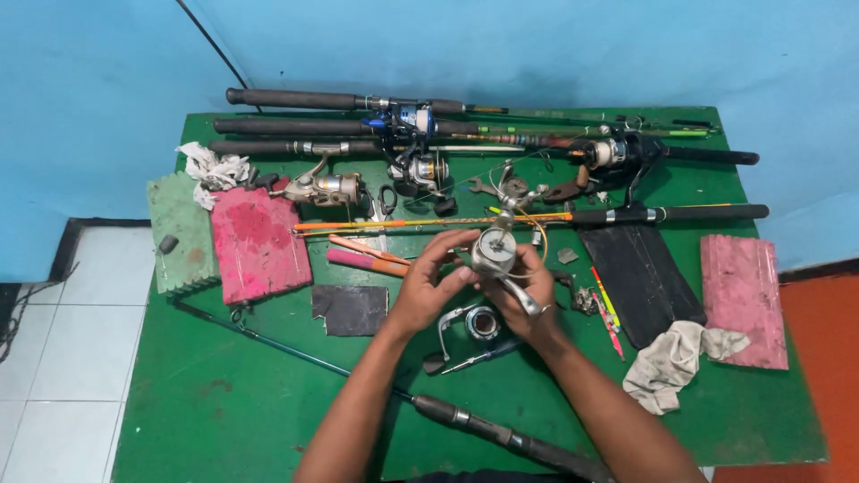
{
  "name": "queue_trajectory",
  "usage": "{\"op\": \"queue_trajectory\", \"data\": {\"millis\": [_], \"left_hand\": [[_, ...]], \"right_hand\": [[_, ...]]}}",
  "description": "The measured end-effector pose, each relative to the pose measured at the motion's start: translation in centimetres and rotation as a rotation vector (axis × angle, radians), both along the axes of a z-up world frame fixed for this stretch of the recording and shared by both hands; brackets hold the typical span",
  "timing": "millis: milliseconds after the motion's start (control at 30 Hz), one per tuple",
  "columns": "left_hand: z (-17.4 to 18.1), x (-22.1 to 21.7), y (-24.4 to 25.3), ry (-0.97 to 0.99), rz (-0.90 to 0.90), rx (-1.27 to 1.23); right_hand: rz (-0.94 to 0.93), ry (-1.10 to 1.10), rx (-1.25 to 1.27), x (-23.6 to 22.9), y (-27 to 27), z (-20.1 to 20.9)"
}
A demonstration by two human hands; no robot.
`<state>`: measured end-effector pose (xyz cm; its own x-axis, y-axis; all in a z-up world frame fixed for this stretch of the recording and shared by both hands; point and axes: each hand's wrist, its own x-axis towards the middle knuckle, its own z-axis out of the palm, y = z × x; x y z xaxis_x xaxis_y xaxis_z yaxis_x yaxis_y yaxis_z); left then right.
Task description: Repairing a fishing reel by disassembling its components using a screwdriver
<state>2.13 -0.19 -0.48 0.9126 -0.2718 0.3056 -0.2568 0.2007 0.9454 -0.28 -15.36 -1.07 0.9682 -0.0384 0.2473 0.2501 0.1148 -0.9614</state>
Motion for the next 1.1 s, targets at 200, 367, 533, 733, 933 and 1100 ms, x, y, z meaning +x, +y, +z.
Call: {"op": "queue_trajectory", "data": {"millis": [200,367,533,733,933,1100], "left_hand": [[-0.2,-0.7,-0.4,0.004,0.021,0.013],[-0.7,-0.4,-0.4,0.082,0.031,-0.084],[-0.8,-0.2,-0.4,0.073,0.101,-0.068],[0.1,-0.4,-0.1,-0.020,0.037,0.033],[-0.4,-0.8,-0.3,-0.057,0.074,0.099],[-1.7,-0.1,-0.2,-0.063,0.085,0.127]], "right_hand": [[-0.046,-0.083,-0.019,0.1,-1.2,-2.8],[0.013,-0.058,0.086,-0.3,-1.4,-2.8],[-0.026,-0.053,0.023,-0.4,-0.7,-1.7],[-0.017,-0.064,0.075,0.1,-1.1,-2.9],[-0.021,-0.049,-0.041,-0.6,-0.4,-0.8],[-0.013,-0.043,-0.080,-0.4,-0.1,-1.6]]}}
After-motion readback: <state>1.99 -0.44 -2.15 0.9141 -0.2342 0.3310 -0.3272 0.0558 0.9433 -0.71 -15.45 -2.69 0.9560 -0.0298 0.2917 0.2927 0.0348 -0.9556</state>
